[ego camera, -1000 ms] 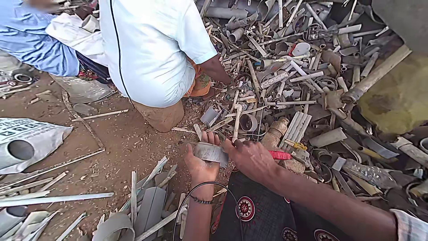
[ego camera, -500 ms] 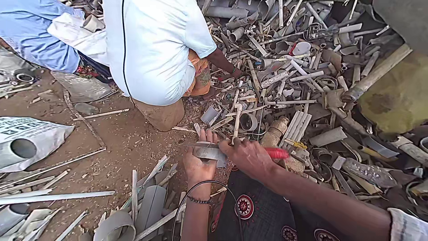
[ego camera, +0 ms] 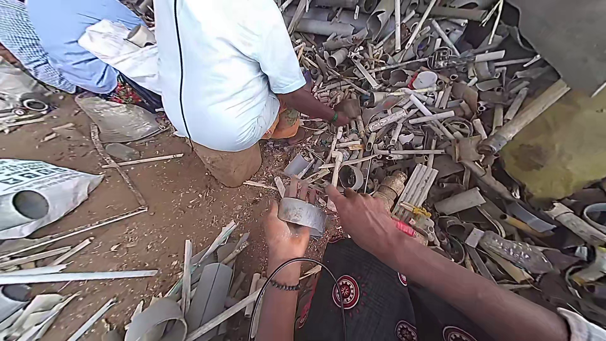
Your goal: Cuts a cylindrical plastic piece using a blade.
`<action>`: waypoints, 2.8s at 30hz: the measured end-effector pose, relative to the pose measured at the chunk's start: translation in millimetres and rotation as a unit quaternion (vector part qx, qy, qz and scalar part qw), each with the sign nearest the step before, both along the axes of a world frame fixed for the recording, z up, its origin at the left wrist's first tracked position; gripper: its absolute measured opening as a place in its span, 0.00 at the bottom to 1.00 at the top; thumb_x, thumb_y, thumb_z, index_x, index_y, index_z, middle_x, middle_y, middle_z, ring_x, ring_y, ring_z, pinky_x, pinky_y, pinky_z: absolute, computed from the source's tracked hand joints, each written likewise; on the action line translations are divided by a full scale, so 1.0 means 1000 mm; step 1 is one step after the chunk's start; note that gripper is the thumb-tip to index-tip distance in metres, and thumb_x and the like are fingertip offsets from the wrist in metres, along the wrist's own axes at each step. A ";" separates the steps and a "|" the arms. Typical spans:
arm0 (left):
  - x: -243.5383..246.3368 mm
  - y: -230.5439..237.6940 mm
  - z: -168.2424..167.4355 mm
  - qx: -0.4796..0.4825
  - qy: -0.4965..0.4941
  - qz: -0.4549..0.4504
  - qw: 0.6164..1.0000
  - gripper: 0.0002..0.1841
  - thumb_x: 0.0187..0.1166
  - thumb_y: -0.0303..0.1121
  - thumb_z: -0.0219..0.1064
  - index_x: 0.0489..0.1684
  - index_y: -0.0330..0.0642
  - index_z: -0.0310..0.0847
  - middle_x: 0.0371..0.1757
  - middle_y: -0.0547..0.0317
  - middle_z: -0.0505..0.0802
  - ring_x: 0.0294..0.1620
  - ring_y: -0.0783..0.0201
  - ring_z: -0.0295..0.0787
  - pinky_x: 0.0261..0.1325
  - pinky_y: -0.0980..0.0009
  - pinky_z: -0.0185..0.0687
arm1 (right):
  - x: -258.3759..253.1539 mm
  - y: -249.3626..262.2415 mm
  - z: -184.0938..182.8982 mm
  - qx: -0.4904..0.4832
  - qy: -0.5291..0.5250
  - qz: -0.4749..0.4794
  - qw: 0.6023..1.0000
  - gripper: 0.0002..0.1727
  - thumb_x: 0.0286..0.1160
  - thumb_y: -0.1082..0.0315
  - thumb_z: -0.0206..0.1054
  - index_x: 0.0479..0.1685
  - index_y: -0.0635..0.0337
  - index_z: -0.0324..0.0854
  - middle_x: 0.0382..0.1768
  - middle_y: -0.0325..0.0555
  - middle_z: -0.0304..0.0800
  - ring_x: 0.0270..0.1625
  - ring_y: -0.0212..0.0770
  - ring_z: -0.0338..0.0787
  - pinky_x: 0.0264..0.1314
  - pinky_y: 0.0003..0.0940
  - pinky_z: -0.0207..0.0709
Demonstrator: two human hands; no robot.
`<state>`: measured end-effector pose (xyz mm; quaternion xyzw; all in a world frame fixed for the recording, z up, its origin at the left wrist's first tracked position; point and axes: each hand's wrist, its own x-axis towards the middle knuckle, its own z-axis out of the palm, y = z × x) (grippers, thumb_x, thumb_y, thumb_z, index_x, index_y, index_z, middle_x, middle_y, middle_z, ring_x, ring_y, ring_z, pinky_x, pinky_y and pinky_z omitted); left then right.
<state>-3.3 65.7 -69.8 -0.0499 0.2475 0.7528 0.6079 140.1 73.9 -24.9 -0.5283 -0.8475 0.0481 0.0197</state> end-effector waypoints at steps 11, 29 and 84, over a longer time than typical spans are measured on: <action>0.012 -0.006 0.013 0.151 0.076 0.014 0.986 0.44 0.85 0.69 0.26 0.82 0.43 0.62 0.69 0.42 0.87 0.67 0.48 0.89 0.61 0.54 0.88 | 0.009 0.002 -0.003 -0.060 0.222 0.060 0.971 0.24 0.92 0.51 0.49 0.57 0.61 0.82 0.32 0.54 0.88 0.39 0.57 0.92 0.39 0.54 0.82; 0.028 0.003 -0.012 0.090 0.093 0.013 0.992 0.37 0.90 0.63 0.23 0.80 0.50 0.64 0.52 0.59 0.95 0.44 0.64 0.96 0.50 0.64 0.92 | -0.003 -0.003 -0.010 -0.105 0.092 0.099 0.985 0.24 0.91 0.49 0.50 0.61 0.60 0.79 0.37 0.59 0.90 0.47 0.62 0.92 0.48 0.57 0.79; 0.028 -0.002 -0.005 0.133 0.107 0.016 0.985 0.42 0.85 0.69 0.22 0.81 0.47 0.61 0.58 0.49 0.94 0.56 0.53 0.95 0.55 0.57 0.92 | 0.004 0.010 -0.011 -0.076 0.159 0.078 0.981 0.47 0.73 0.28 0.62 0.72 0.67 0.74 0.37 0.57 0.90 0.43 0.60 0.93 0.44 0.57 0.82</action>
